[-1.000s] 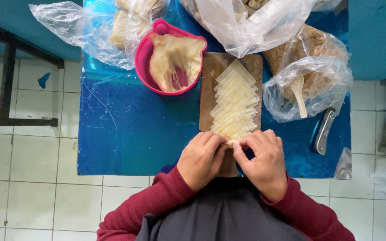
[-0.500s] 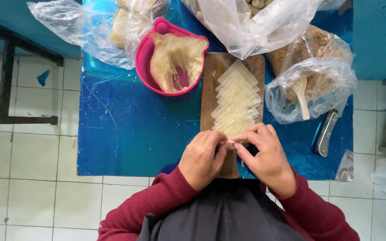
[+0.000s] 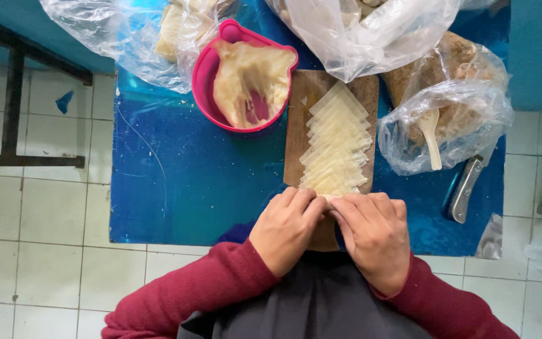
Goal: The person folds thin dough wrappers into wonton shapes on a wooden board, stacking the folded wrappers. They then spoon filling from a plastic bag onto a wrapper and pinch the wrappers closed to form filled wontons, continuing to fold and stack them.
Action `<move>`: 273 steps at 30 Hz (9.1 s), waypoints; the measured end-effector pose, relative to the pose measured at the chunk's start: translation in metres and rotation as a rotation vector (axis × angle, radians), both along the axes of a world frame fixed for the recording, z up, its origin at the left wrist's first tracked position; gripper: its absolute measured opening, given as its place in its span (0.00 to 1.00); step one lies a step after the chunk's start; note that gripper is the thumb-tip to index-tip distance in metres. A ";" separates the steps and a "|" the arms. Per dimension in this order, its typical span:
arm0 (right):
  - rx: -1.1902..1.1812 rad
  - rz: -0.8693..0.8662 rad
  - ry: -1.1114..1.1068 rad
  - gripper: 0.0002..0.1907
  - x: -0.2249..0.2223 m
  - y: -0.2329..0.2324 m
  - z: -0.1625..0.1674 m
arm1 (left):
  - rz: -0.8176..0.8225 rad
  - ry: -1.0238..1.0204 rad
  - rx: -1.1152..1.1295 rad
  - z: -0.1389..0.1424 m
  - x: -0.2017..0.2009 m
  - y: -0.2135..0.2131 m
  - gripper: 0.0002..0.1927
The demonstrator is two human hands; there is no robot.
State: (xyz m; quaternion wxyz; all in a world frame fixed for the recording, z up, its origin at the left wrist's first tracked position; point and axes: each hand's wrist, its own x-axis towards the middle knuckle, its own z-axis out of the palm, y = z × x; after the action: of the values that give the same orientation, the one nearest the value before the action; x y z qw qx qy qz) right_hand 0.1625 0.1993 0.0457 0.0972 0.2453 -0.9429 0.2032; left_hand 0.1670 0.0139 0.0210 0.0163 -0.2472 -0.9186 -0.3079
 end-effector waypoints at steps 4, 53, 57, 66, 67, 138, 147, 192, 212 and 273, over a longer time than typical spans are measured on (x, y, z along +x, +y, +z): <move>0.034 0.015 0.022 0.18 0.000 0.001 -0.004 | 0.029 -0.035 0.060 0.008 0.002 0.002 0.13; 0.008 0.011 -0.011 0.13 -0.009 -0.002 0.000 | -0.080 0.109 0.023 -0.007 -0.018 -0.007 0.07; 0.078 0.023 0.020 0.14 -0.011 -0.003 -0.002 | -0.075 0.170 -0.023 -0.010 -0.019 -0.006 0.08; -0.183 -0.011 -0.267 0.05 -0.038 0.013 -0.011 | 0.043 -0.127 0.200 -0.014 -0.037 -0.004 0.04; -0.187 -0.035 -0.293 0.05 -0.039 0.013 -0.012 | 0.052 -0.123 0.228 -0.014 -0.040 -0.005 0.03; -0.092 -0.341 0.065 0.08 -0.030 0.066 0.017 | -0.080 0.514 -0.039 0.065 -0.041 -0.018 0.16; 0.163 -0.451 -0.015 0.20 -0.053 0.081 -0.003 | 0.271 0.885 -0.189 0.101 -0.166 0.008 0.27; -0.809 -0.488 -0.406 0.09 0.020 0.061 -0.010 | 0.281 0.027 0.076 -0.001 -0.008 -0.005 0.10; -0.256 0.077 0.136 0.17 0.035 0.049 -0.014 | 0.326 0.062 0.066 -0.003 -0.003 -0.001 0.08; -0.374 -0.220 -0.138 0.13 0.014 0.000 -0.014 | 0.048 0.095 0.180 -0.011 -0.007 0.005 0.13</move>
State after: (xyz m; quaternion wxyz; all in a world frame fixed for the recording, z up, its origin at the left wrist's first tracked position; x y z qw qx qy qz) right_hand 0.1763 0.1996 0.0316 0.0980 0.1042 -0.9143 0.3789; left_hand 0.1601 0.0185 0.0105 0.0893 -0.2371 -0.8911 -0.3766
